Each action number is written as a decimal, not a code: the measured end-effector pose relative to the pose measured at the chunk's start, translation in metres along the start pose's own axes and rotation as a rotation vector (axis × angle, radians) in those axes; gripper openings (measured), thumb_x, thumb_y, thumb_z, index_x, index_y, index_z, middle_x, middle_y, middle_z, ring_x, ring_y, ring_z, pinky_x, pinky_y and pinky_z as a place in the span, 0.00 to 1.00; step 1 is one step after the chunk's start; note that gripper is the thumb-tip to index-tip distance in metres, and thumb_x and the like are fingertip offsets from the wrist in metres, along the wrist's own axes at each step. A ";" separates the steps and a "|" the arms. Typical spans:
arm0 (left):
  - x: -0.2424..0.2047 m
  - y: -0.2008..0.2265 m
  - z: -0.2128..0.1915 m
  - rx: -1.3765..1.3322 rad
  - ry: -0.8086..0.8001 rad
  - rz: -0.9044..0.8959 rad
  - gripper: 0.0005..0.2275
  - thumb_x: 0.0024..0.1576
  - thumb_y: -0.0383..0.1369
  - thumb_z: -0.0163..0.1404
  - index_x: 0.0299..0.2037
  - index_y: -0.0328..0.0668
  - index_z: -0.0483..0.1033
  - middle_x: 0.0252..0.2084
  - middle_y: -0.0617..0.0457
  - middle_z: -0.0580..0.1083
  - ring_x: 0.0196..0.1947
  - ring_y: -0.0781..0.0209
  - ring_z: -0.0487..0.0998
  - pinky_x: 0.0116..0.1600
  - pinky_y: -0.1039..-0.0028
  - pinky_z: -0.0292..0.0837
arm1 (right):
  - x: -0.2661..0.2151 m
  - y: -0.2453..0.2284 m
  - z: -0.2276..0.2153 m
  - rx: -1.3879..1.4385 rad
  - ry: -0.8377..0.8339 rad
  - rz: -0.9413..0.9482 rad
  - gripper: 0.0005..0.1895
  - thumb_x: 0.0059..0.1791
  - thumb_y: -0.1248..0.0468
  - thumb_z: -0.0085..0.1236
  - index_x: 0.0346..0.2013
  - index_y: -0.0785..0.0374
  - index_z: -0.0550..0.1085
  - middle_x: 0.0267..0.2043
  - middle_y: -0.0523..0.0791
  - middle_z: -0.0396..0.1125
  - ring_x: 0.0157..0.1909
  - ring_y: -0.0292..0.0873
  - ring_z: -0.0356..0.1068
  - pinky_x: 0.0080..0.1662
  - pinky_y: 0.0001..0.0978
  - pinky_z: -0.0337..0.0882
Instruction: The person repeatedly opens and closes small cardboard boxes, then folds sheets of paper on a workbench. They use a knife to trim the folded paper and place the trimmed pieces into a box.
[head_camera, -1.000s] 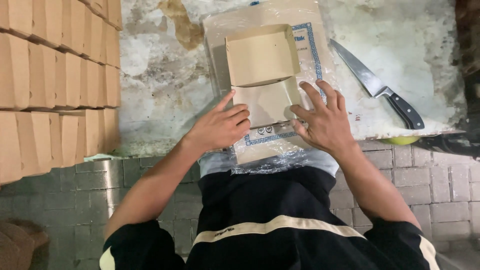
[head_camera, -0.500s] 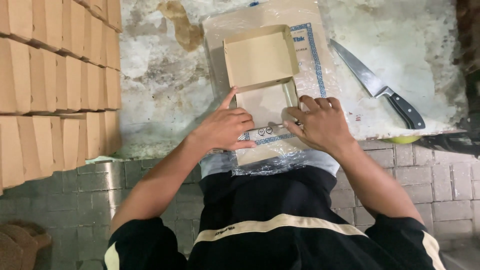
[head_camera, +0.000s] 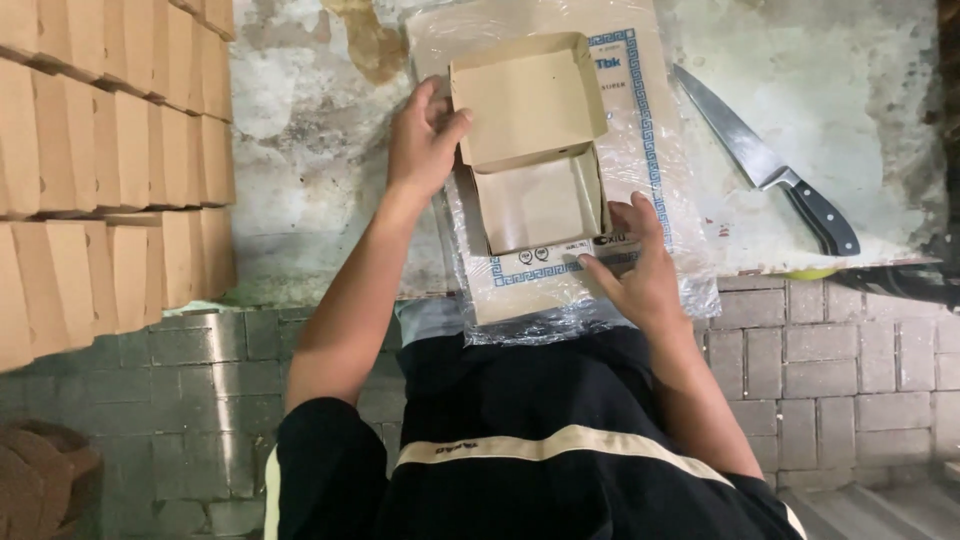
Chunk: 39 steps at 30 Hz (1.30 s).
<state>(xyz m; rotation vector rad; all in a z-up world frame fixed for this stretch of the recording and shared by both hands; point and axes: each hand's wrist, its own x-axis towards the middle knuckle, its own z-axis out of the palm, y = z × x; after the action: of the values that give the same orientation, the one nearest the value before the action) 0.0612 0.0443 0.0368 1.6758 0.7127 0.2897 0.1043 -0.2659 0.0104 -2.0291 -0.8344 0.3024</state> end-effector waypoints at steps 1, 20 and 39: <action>-0.003 0.001 0.003 -0.006 -0.018 0.111 0.24 0.57 0.30 0.49 0.65 0.36 0.59 0.55 0.46 0.76 0.50 0.59 0.80 0.56 0.71 0.75 | -0.002 0.004 0.001 -0.026 0.031 -0.029 0.47 0.46 0.64 0.66 0.70 0.56 0.45 0.62 0.52 0.63 0.60 0.51 0.68 0.55 0.47 0.70; -0.087 -0.036 -0.009 0.774 -0.272 1.110 0.34 0.39 0.27 0.50 0.64 0.46 0.68 0.68 0.44 0.63 0.69 0.45 0.61 0.67 0.42 0.52 | -0.002 0.032 0.011 -0.031 0.163 -0.116 0.44 0.43 0.76 0.49 0.70 0.56 0.43 0.59 0.52 0.64 0.54 0.59 0.70 0.51 0.53 0.72; -0.117 -0.064 0.019 -0.221 0.067 0.292 0.37 0.55 0.38 0.55 0.69 0.28 0.49 0.63 0.27 0.61 0.60 0.31 0.67 0.58 0.51 0.67 | 0.055 -0.058 0.014 0.191 -0.066 0.250 0.27 0.51 0.64 0.52 0.61 0.73 0.59 0.59 0.64 0.61 0.62 0.73 0.58 0.59 0.68 0.59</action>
<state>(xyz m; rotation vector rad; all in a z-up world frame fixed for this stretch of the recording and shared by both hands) -0.0388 -0.0356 -0.0060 1.5610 0.4641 0.6122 0.1125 -0.1988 0.0559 -1.9510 -0.5670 0.5708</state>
